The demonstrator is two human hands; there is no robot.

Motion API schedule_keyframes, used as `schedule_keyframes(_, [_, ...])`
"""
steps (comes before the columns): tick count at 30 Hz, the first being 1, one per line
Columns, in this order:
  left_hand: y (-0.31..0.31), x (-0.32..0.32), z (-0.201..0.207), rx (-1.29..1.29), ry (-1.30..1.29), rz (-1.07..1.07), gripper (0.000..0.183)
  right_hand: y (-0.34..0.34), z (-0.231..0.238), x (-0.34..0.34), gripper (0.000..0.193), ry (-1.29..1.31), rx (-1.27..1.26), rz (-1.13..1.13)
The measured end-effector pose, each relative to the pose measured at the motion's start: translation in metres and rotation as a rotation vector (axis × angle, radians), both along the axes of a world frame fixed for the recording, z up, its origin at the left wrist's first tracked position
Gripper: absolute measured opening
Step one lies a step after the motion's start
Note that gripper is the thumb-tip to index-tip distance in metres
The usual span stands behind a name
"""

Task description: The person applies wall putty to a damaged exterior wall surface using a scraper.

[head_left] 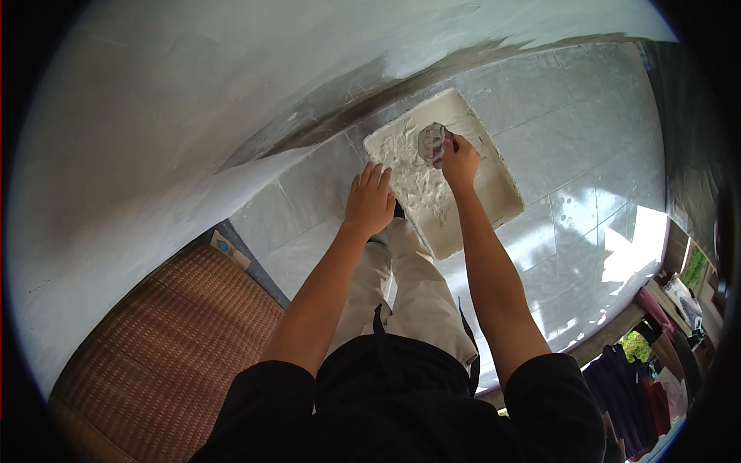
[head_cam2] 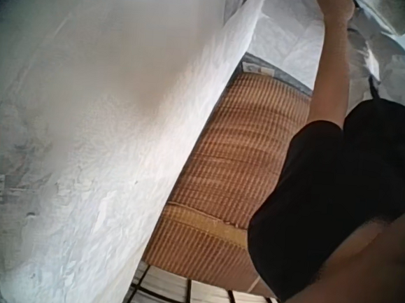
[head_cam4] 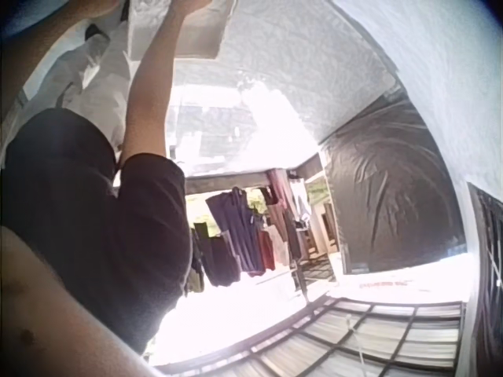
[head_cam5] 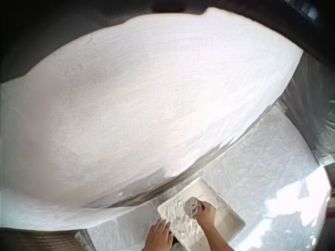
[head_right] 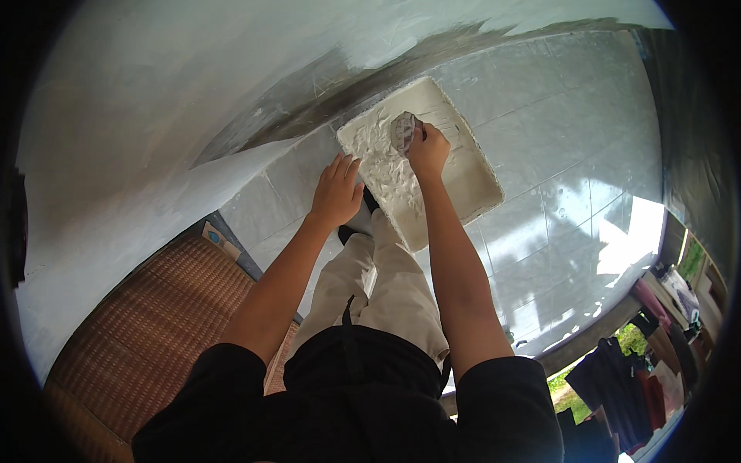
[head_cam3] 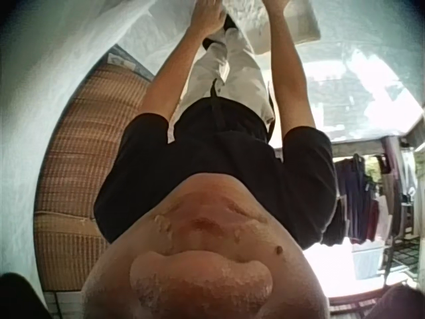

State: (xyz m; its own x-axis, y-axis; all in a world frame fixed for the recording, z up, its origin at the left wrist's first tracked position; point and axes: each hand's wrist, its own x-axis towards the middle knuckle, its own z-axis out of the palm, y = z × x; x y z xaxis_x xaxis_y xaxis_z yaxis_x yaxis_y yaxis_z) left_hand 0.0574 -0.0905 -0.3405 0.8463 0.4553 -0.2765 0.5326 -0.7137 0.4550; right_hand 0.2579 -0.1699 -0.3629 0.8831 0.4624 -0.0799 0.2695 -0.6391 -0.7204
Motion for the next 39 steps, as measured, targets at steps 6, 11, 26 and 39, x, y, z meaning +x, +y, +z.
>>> schedule_keyframes(6, [0.001, -0.002, -0.009, -0.010, -0.027, -0.008, 0.054, 0.013, -0.019, 0.012, 0.013, -0.038, -0.036, 0.115])
schedule_keyframes(11, [0.002, -0.003, -0.012, -0.026, -0.016, 0.000, 0.055, 0.019, -0.028, 0.009, 0.014, -0.054, -0.040, 0.124])
schedule_keyframes(26, [-0.005, -0.017, -0.016, -0.067, -0.021, 0.051, 0.055, 0.023, -0.044, 0.024, 0.016, -0.005, -0.007, 0.170])
schedule_keyframes(39, [-0.005, -0.040, -0.017, -0.019, -0.053, 0.046, 0.053, 0.017, -0.054, 0.028, 0.019, 0.014, -0.071, 0.213])
